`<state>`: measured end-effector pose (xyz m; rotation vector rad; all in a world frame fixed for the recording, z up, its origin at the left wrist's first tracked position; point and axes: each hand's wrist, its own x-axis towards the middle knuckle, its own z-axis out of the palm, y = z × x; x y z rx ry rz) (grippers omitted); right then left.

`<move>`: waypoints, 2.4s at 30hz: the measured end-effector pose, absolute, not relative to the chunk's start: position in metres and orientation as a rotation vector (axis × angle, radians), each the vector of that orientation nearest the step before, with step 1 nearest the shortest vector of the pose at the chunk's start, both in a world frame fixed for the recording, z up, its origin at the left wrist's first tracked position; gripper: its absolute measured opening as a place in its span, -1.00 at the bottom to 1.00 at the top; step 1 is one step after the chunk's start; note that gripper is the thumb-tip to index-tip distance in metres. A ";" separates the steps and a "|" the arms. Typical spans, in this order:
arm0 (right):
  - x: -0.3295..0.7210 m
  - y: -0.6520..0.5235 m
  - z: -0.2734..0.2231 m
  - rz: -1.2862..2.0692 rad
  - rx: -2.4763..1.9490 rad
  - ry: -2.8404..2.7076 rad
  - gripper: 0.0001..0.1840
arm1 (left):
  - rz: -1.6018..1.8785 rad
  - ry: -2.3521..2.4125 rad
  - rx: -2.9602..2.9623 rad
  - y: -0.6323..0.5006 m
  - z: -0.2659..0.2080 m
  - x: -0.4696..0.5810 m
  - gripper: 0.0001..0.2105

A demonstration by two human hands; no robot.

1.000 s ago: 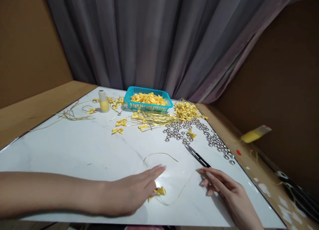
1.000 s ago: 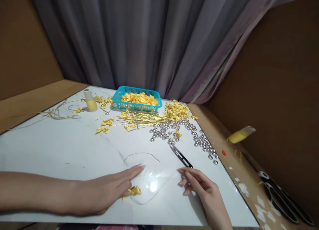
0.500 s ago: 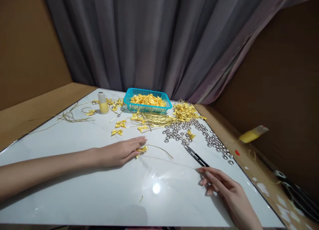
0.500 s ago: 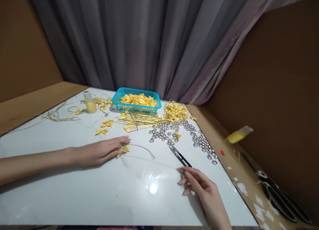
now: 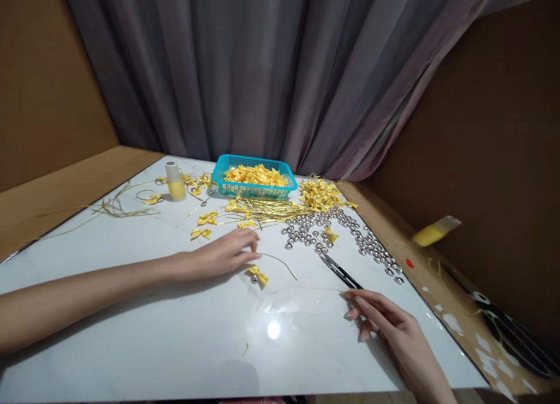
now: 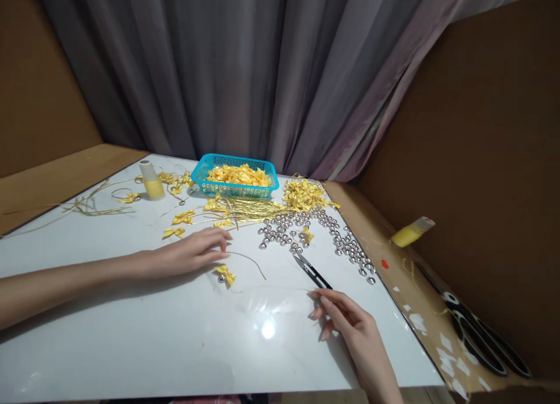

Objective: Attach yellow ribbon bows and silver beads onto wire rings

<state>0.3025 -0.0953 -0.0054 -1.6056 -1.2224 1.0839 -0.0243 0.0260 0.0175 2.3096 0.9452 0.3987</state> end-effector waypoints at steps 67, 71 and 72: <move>0.200 -0.078 0.012 1.546 -0.927 -0.980 -0.71 | 0.373 0.281 0.716 0.011 -0.015 0.026 -0.79; 0.201 -0.078 0.011 1.637 -0.839 -0.979 -0.76 | 0.321 0.214 0.723 0.012 -0.014 0.025 -0.80; 0.201 -0.077 0.010 1.661 -0.826 -0.980 -0.77 | 0.313 0.194 0.723 0.012 -0.014 0.025 -0.81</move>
